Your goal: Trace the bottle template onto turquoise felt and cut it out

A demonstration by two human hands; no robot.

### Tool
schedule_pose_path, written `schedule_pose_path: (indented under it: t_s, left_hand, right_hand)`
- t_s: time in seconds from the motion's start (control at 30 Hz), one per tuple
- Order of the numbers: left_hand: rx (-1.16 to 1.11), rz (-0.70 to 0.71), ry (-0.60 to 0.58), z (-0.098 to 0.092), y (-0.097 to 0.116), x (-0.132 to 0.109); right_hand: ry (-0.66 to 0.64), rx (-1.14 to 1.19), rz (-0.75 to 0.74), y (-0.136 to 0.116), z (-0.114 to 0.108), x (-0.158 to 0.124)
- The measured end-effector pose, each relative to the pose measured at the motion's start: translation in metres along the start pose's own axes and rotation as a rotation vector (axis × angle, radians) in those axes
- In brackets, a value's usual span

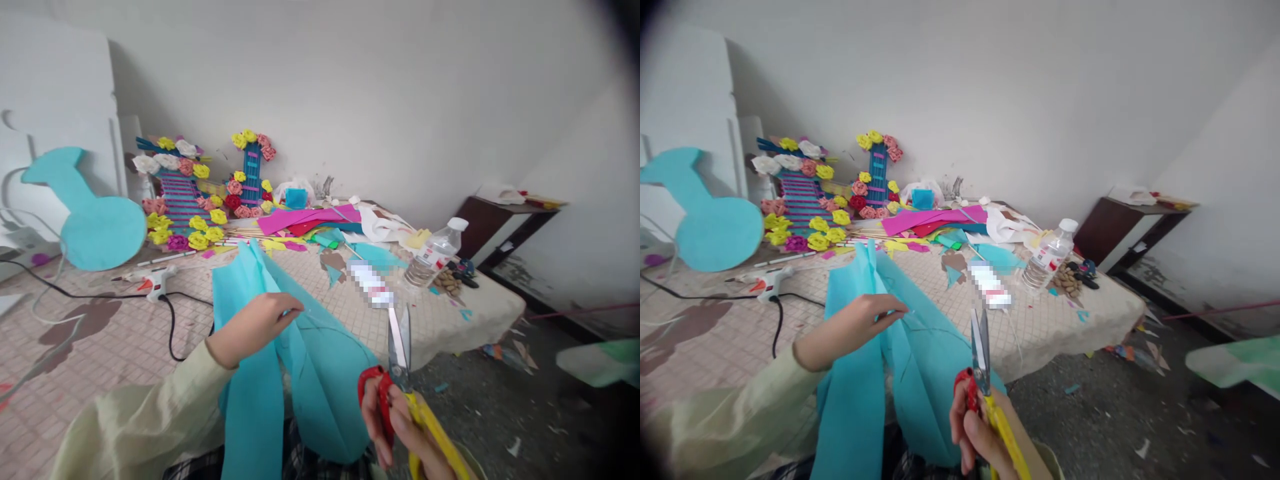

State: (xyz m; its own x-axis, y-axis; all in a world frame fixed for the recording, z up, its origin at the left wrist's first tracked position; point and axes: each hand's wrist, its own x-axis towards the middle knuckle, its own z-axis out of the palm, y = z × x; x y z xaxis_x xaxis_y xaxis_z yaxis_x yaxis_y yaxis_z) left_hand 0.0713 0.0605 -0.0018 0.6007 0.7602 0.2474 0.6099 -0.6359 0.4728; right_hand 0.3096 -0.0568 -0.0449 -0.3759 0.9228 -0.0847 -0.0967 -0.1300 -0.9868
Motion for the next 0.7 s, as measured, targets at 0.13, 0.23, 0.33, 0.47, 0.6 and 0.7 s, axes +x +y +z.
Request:
schedule_pose_path:
  t_s: [0.13, 0.23, 0.33, 0.47, 0.6, 0.7]
  left_hand:
    - [-0.045, -0.058, 0.100, -0.003, -0.008, -0.004]
    - [-0.151, -0.161, 0.224, -0.006, -0.019, -0.014]
    - [-0.280, -0.262, 0.338, -0.009, -0.030, -0.025]
    - [-0.422, -0.327, 0.474, -0.012, -0.037, -0.034]
    - [-0.491, -0.352, 0.571, -0.015, -0.042, -0.040]
    - [-0.496, -0.390, 0.599, -0.017, -0.045, -0.045]
  right_hand:
    - [-0.040, 0.088, -0.066, 0.009, -0.004, 0.008]
    - [0.014, 0.172, -0.070, 0.015, -0.011, 0.013]
    - [0.049, 0.256, -0.087, 0.012, -0.017, 0.019]
    - [0.003, 0.284, -0.090, 0.001, -0.020, 0.029]
    - [-0.012, 0.237, -0.081, -0.002, -0.017, 0.039]
    - [-0.029, 0.198, -0.088, -0.002, -0.015, 0.048]
